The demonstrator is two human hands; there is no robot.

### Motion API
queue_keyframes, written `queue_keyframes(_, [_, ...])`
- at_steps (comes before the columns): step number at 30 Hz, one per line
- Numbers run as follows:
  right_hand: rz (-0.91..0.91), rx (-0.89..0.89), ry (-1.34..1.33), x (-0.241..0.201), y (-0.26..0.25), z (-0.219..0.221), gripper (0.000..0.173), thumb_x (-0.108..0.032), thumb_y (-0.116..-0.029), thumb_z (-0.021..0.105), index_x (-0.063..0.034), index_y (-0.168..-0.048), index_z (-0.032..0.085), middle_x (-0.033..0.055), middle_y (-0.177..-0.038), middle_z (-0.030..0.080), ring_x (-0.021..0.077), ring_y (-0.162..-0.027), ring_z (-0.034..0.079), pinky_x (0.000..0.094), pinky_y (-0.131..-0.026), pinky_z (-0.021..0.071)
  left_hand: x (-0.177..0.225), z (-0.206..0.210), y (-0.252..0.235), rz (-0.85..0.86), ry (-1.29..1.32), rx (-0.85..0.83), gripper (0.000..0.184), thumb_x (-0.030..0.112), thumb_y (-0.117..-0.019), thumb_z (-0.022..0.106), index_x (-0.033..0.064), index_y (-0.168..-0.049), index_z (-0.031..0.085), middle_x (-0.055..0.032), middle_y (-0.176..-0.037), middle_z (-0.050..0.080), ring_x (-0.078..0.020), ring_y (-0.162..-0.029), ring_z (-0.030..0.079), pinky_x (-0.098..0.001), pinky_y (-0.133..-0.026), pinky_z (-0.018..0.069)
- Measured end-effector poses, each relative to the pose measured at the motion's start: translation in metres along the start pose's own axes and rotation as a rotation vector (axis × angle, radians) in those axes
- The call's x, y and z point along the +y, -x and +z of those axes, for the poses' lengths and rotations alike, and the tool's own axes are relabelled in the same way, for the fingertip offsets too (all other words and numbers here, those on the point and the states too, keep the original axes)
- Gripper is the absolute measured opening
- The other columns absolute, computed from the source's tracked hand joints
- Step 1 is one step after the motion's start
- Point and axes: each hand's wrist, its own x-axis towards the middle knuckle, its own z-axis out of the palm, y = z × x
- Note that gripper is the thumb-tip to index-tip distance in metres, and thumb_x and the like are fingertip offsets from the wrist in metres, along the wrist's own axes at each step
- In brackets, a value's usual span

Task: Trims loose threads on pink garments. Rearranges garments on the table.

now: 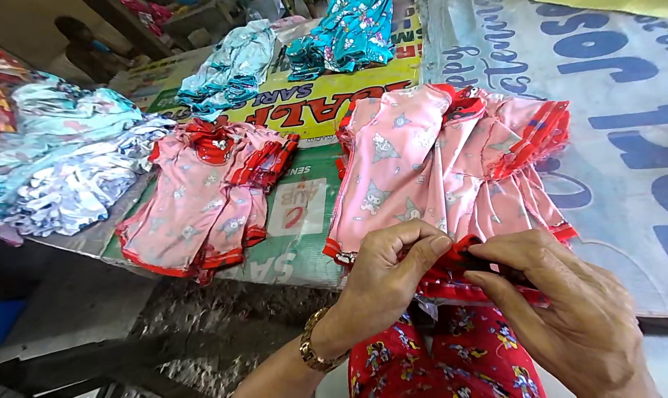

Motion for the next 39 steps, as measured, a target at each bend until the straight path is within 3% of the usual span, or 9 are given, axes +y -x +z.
queue_keyframes(15, [0.002, 0.004, -0.157, 0.009, 0.0, 0.003, 0.021, -0.028, -0.1044, 0.061, -0.0082, -0.104, 0.069, 0.0023, -0.093, 0.072, -0.0004, -0.085, 0.065, 0.013, -0.073, 0.0492, -0.003, -0.001, -0.004, -0.056, 0.054, -0.063, 0.023, 0.011, -0.1064, 0.052, 0.0027, -0.094, 0.069, 0.0033, -0.083, 0.067, -0.0006, -0.08, 0.064, -0.0187, -0.076, 0.055])
queue_keyframes(20, [0.13, -0.074, -0.501, 0.014, -0.001, 0.008, 0.036, -0.037, -0.0976, 0.069, -0.0107, -0.12, 0.062, -0.0059, -0.108, 0.069, -0.0046, -0.097, 0.065, 0.0124, -0.083, 0.0553, -0.002, -0.001, -0.004, -0.029, -0.004, -0.038, 0.022, 0.01, -0.1056, 0.053, 0.003, -0.093, 0.069, 0.0036, -0.083, 0.067, -0.0002, -0.08, 0.065, -0.0184, -0.076, 0.0555])
queue_keyframes(25, [0.173, 0.018, -0.587, 0.009, -0.017, 0.022, 0.009, -0.018, -0.0991, 0.066, -0.0097, -0.097, 0.069, -0.0078, -0.088, 0.068, -0.0063, -0.078, 0.061, 0.0083, -0.068, 0.0513, -0.006, 0.003, -0.002, 0.084, -0.13, -0.018, 0.02, 0.008, -0.1052, 0.054, -0.0006, -0.097, 0.069, 0.0025, -0.086, 0.067, 0.0022, -0.082, 0.063, -0.0153, -0.076, 0.0534])
queue_keyframes(29, [0.342, 0.037, -0.908, 0.019, -0.017, 0.019, 0.011, -0.024, -0.1032, 0.059, -0.0196, -0.096, 0.066, -0.0122, -0.072, 0.056, -0.0063, -0.056, 0.046, 0.0095, -0.051, 0.0393, -0.009, 0.001, 0.0, 0.232, -0.221, 0.039, 0.02, 0.006, -0.1051, 0.053, -0.0042, -0.097, 0.067, -0.0019, -0.091, 0.069, 0.0004, -0.088, 0.065, -0.0164, -0.08, 0.0546])
queue_keyframes(31, [0.399, 0.06, -1.035, 0.022, -0.014, 0.014, 0.011, -0.027, -0.1039, 0.058, -0.0222, -0.095, 0.064, -0.0125, -0.069, 0.052, -0.005, -0.054, 0.044, 0.0103, -0.049, 0.0384, -0.01, 0.0, 0.0, 0.278, -0.245, 0.035, 0.02, 0.007, -0.1055, 0.053, -0.0046, -0.096, 0.066, -0.0022, -0.091, 0.069, 0.0014, -0.088, 0.065, -0.0156, -0.081, 0.054])
queue_keyframes(35, [0.412, 0.147, -1.022, 0.025, -0.009, 0.01, 0.027, -0.031, -0.1025, 0.059, -0.0239, -0.076, 0.063, -0.0148, -0.065, 0.051, -0.0056, -0.053, 0.044, 0.0112, -0.049, 0.0371, -0.013, 0.0, -0.001, 0.28, -0.234, 0.014, 0.022, 0.008, -0.1062, 0.052, -0.0046, -0.096, 0.066, -0.002, -0.091, 0.069, 0.0019, -0.088, 0.064, -0.0154, -0.08, 0.0535])
queue_keyframes(37, [0.245, 0.043, -0.734, 0.03, -0.006, 0.009, 0.019, -0.039, -0.1015, 0.063, -0.0216, -0.1, 0.071, -0.0139, -0.089, 0.065, -0.0085, -0.072, 0.055, 0.0091, -0.062, 0.0456, -0.014, 0.001, -0.003, 0.279, -0.236, -0.008, 0.022, 0.009, -0.1063, 0.052, -0.0048, -0.096, 0.066, -0.0027, -0.092, 0.069, 0.0018, -0.089, 0.064, -0.015, -0.081, 0.0533])
queue_keyframes(38, [0.158, -0.006, -0.574, 0.029, -0.005, 0.011, 0.028, -0.041, -0.1, 0.065, -0.0168, -0.113, 0.07, -0.0094, -0.101, 0.065, -0.008, -0.08, 0.055, 0.0086, -0.068, 0.0459, -0.014, 0.001, -0.003, 0.289, -0.246, -0.019, 0.022, 0.009, -0.1062, 0.052, -0.0049, -0.096, 0.066, -0.0035, -0.093, 0.069, 0.0011, -0.09, 0.065, -0.0155, -0.081, 0.0534])
queue_keyframes(39, [0.087, -0.015, -0.438, 0.027, -0.003, 0.013, 0.03, -0.037, -0.0988, 0.068, -0.0119, -0.114, 0.069, -0.0036, -0.101, 0.066, -0.0052, -0.082, 0.057, 0.0094, -0.07, 0.047, -0.015, -0.001, -0.003, 0.306, -0.27, -0.037, 0.022, 0.009, -0.1061, 0.052, -0.0049, -0.096, 0.066, -0.0045, -0.093, 0.069, 0.0002, -0.09, 0.065, -0.016, -0.082, 0.0536])
